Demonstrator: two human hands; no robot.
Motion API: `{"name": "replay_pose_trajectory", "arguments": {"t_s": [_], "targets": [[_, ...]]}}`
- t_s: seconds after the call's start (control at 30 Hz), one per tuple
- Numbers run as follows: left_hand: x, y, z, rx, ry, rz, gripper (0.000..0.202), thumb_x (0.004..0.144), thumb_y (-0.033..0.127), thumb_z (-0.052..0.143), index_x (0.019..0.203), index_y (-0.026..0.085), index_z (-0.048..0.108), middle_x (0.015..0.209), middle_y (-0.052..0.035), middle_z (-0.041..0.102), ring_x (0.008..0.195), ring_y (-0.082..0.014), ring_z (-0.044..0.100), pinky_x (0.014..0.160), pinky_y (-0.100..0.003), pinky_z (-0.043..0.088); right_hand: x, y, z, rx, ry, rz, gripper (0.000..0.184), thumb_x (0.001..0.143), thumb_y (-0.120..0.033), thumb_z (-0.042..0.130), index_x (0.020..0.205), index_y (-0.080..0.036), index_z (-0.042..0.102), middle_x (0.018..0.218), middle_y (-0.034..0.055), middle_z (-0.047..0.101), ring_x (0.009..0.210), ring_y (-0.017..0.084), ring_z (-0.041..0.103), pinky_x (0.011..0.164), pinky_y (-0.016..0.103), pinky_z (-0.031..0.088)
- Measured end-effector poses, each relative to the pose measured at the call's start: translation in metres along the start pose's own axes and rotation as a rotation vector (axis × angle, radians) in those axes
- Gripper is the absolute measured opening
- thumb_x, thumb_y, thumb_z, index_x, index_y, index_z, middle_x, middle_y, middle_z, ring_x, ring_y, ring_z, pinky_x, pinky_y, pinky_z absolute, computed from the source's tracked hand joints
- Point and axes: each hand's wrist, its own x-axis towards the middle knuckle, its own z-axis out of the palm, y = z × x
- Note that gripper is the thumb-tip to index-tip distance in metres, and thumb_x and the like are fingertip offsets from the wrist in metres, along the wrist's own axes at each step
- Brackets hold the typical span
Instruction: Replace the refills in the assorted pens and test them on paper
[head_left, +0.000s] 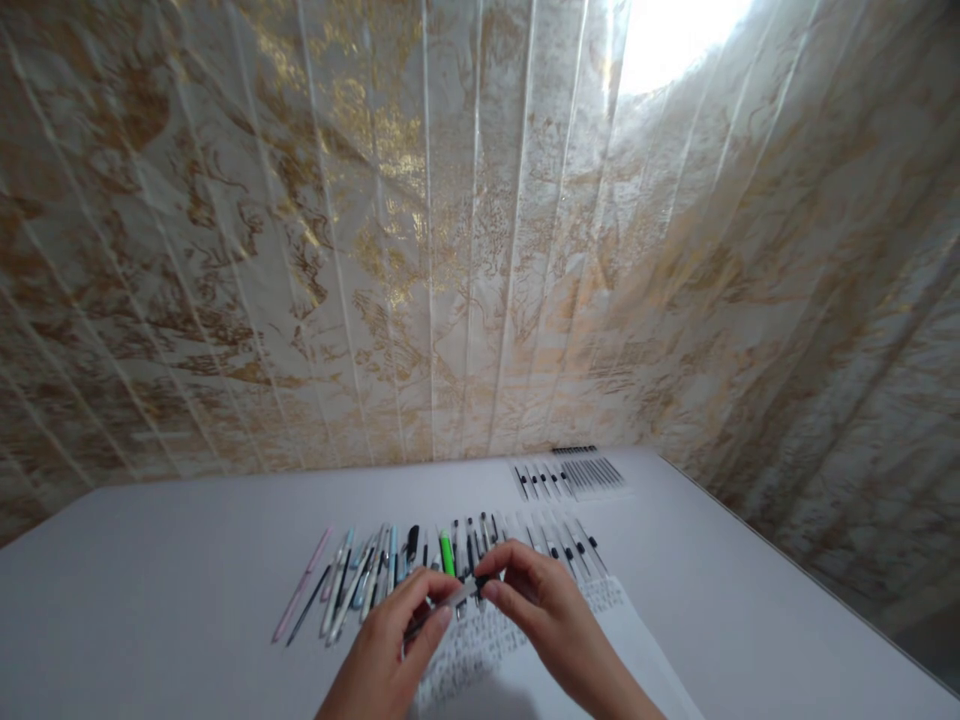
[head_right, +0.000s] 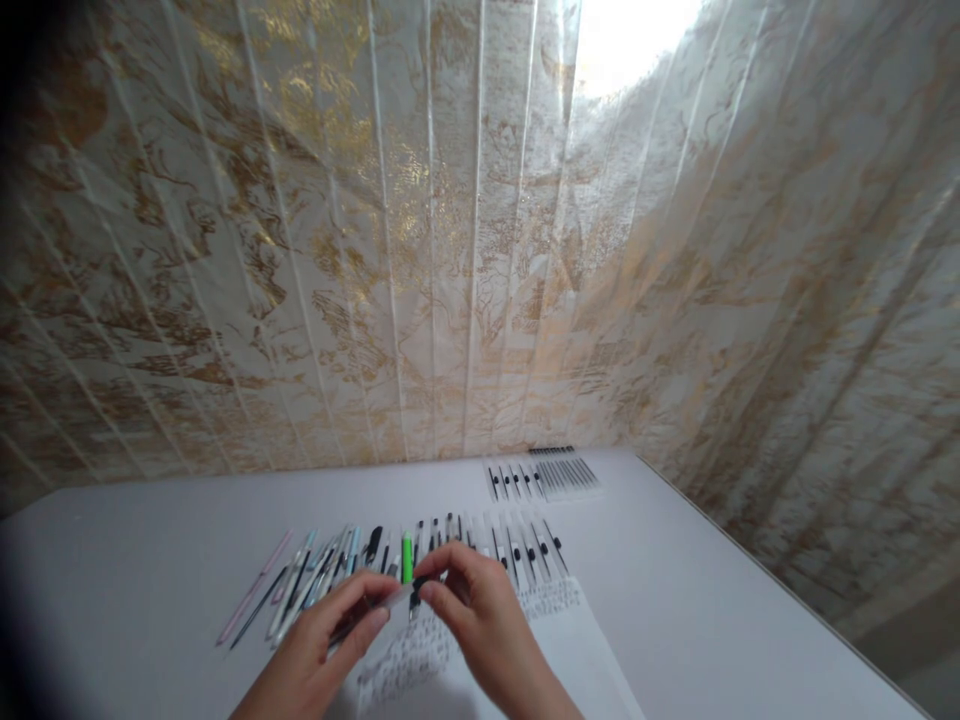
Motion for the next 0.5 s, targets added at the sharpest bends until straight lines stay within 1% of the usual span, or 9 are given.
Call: {"name": "replay_pose_trajectory", "arguments": {"t_s": [0.23,0.37,0.4,0.5], "targets": [[0.0024,0.0017,-0.0016,-0.003,-0.037,0.043,0.021,0.092,0.037,0.049,0.098,0.023,0.063,0.096,-0.0018,0.067,0.092,-0.0205,0.063,0.079,-0.027,0.045,-0.0027,-0.0009,-0.0019,-0.148,0.012,-0.052,0.010,0.082,-0.025,0.061,0.084,-0.018,0.067,0.065,-0.0036,0.052,0.056,0.011,0.039,0.053,0.023,0.030],[0.0023,0.0023,-0.0010,0.023,-0.037,0.061,0.018,0.092,0.035,0.050,0.096,0.024,0.064,0.094,-0.0011,0.067,0.090,-0.0195,0.063,0.076,-0.026,0.045,-0.0029,-0.0012,-0.0027,-0.283,-0.008,-0.036,0.007,0.081,-0.024,0.061,0.079,-0.019,0.064,0.060,-0.0051,0.048,0.054,0.011,0.039,0.054,0.022,0.029],[0.0019,0.0024,-0.0007,0.036,-0.035,0.072,0.018,0.092,0.034,0.050,0.095,0.024,0.064,0.093,-0.0009,0.066,0.088,-0.0192,0.063,0.075,-0.025,0.045,-0.0030,-0.0006,-0.0018,-0.324,-0.016,-0.037,0.009,0.082,-0.025,0.059,0.076,-0.019,0.062,0.059,-0.0051,0.047,0.055,0.011,0.039,0.054,0.023,0.029],[0.0002,0.0012,-0.0001,0.077,-0.038,0.106,0.016,0.092,0.032,0.050,0.093,0.023,0.064,0.091,-0.0014,0.065,0.088,-0.0190,0.063,0.075,-0.025,0.045,-0.0030,0.0024,0.0030,-0.430,-0.036,-0.083,0.031,0.092,-0.036,0.046,0.065,-0.020,0.047,0.060,-0.0038,0.046,0.057,0.012,0.041,0.055,0.024,0.027]]}}
